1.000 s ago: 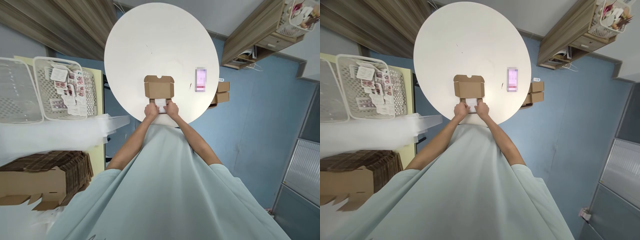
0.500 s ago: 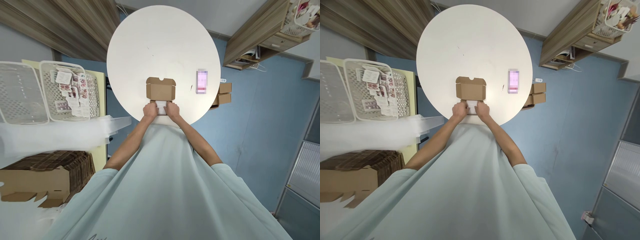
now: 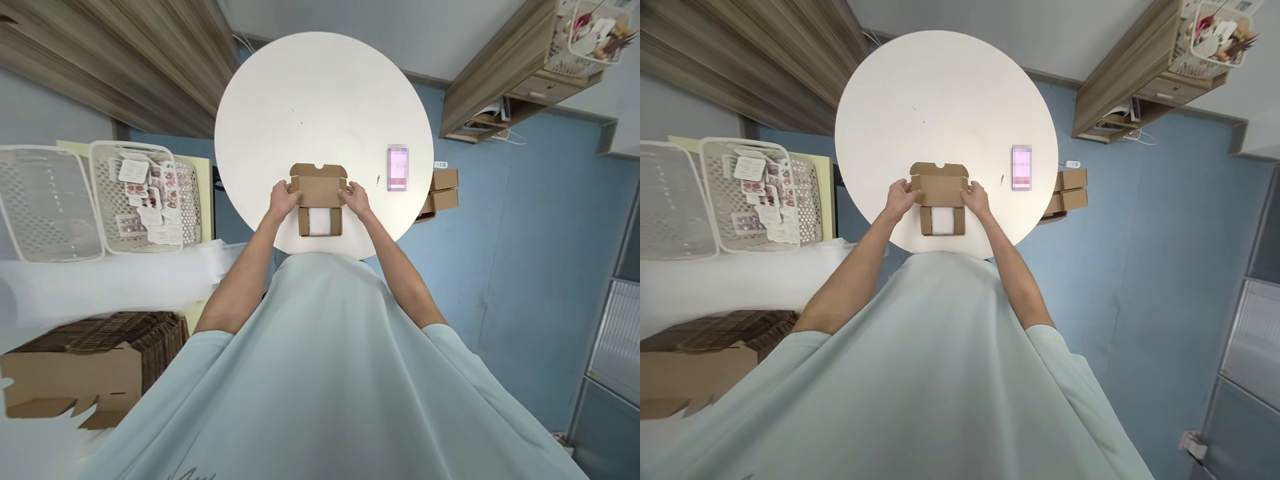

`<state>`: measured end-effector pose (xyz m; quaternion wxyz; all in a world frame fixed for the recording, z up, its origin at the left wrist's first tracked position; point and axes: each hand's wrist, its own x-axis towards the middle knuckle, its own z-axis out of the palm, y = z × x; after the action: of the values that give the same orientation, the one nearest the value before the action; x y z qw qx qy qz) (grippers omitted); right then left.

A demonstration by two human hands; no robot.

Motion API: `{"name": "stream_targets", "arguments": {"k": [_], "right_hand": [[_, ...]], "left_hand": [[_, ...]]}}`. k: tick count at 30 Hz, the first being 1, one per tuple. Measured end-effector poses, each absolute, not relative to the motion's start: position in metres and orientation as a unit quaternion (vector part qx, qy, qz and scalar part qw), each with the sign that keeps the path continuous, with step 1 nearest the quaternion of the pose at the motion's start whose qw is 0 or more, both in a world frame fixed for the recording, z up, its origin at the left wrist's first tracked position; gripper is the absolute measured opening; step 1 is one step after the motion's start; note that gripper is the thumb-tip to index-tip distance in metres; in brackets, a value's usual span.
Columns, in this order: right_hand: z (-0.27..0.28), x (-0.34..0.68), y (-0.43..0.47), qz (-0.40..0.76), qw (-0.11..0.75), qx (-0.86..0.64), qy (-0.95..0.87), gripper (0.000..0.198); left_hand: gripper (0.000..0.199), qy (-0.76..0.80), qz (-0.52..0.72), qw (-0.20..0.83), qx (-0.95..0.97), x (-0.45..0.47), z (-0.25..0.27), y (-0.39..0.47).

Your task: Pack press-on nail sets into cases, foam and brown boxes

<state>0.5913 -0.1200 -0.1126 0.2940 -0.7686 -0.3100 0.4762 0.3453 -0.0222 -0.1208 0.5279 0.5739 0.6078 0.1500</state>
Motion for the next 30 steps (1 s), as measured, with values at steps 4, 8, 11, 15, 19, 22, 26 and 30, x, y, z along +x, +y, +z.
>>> {"name": "stream_targets", "arguments": {"k": [4, 8, 11, 15, 19, 22, 26, 30], "right_hand": [[-0.109, 0.589, -0.118, 0.498, 0.326, -0.745, -0.3, 0.084], [-0.1, 0.593, -0.115, 0.492, 0.33, -0.735, -0.331, 0.094], [-0.093, 0.598, -0.112, 0.462, 0.326, -0.733, -0.379, 0.094], [-0.089, 0.6, -0.119, 0.424, 0.324, -0.717, -0.448, 0.088], [-0.094, 0.594, -0.141, 0.394, 0.31, -0.706, -0.499, 0.083], [-0.096, 0.585, -0.164, 0.379, 0.274, -0.706, -0.532, 0.079], [-0.092, 0.574, -0.194, 0.362, 0.246, -0.707, -0.556, 0.078], [-0.084, 0.565, -0.211, 0.324, 0.226, -0.729, -0.559, 0.075]], "left_hand": [[0.082, 0.615, 0.151, 0.576, 0.516, 0.348, -0.109, -0.024], [0.09, 0.59, 0.183, 0.601, 0.506, 0.352, -0.103, -0.022], [0.098, 0.563, 0.215, 0.607, 0.518, 0.354, -0.103, -0.019], [0.118, 0.558, 0.236, 0.595, 0.529, 0.351, -0.104, -0.019], [0.112, 0.556, 0.232, 0.58, 0.548, 0.342, -0.11, -0.035], [0.104, 0.553, 0.215, 0.562, 0.576, 0.334, -0.116, -0.056], [0.093, 0.554, 0.187, 0.504, 0.636, 0.324, -0.121, -0.085], [0.083, 0.531, 0.203, 0.43, 0.701, 0.316, -0.117, -0.105]]}}
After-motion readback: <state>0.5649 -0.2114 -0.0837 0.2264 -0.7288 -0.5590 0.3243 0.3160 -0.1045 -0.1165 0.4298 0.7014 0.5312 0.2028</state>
